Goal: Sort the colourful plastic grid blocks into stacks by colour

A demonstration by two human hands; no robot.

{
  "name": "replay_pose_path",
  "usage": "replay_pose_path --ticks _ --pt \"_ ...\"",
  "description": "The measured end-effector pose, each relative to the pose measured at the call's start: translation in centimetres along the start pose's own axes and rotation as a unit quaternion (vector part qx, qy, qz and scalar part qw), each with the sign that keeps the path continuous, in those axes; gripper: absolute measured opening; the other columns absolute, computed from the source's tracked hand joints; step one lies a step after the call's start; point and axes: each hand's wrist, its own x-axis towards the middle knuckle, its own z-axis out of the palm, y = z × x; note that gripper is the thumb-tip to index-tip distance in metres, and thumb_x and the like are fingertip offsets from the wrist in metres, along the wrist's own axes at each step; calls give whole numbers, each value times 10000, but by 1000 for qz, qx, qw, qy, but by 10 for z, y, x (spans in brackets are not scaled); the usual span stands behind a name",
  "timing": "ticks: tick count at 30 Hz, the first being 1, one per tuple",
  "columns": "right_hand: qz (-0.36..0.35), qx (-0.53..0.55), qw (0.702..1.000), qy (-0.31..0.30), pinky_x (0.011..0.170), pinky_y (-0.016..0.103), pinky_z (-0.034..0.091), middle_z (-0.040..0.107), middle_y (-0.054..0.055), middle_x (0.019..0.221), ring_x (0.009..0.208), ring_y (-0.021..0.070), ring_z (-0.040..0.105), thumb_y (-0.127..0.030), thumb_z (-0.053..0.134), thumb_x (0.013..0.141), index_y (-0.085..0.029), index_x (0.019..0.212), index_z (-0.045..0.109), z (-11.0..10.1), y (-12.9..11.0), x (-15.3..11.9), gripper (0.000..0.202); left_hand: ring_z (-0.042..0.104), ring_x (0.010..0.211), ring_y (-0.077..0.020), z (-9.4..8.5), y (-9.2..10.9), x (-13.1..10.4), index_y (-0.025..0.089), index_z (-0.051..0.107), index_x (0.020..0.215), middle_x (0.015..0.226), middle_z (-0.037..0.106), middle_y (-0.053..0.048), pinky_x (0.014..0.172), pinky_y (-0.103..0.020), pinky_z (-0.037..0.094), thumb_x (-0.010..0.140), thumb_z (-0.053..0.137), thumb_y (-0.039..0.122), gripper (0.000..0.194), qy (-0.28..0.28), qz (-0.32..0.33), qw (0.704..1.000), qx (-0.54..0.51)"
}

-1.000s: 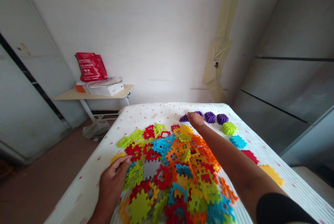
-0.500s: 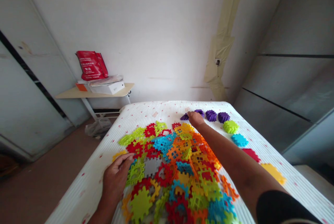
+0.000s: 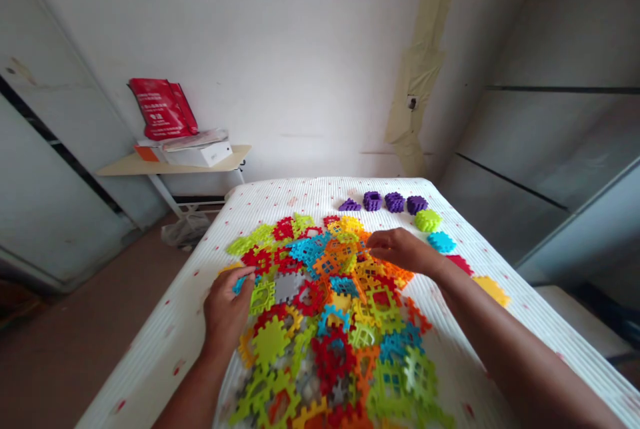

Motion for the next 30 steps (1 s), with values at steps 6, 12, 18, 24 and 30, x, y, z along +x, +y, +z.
replay_pose_path --ticks 6,12,18,24,30 --pt "-15 -28 999 -4 770 267 443 664 74 1056 922 191 614 -305 502 865 -204 1154 577 37 -29 -19 315 560 1004 -267 4 -10 5 171 637 932 1024 635 -113 965 -407 385 710 514 461 385 10 22 999 40" --pt "-82 -71 994 -7 873 379 409 630 99 1095 1011 239 560 -380 467 893 -195 1237 504 66 -72 -26 392 547 1033 -267 7 -8 0 174 626 963 1054 620 -105 964 -421 386 752 448 474 408 -23 17 997 65" --pt "-148 -63 986 52 947 425 357 545 121 1241 1095 250 487 -348 528 861 -189 1291 441 89 -94 -35 466 553 1025 -252 8 -10 0 183 635 949 1043 625 -92 960 -408 393 762 460 472 386 -21 26 998 59" --pt "-213 -5 974 76 795 264 417 632 76 1010 900 157 563 -237 490 883 -183 1089 562 82 -99 -35 225 565 1006 -245 6 -10 -1 179 644 941 1028 636 -87 948 -398 409 760 468 456 375 -21 26 998 47" --pt "7 -115 990 79 640 223 379 650 37 798 731 137 592 -142 466 852 -185 778 608 47 -46 -19 166 576 988 -241 5 -11 -1 182 645 919 1014 643 -84 939 -391 420 762 469 433 344 -1 34 999 42"
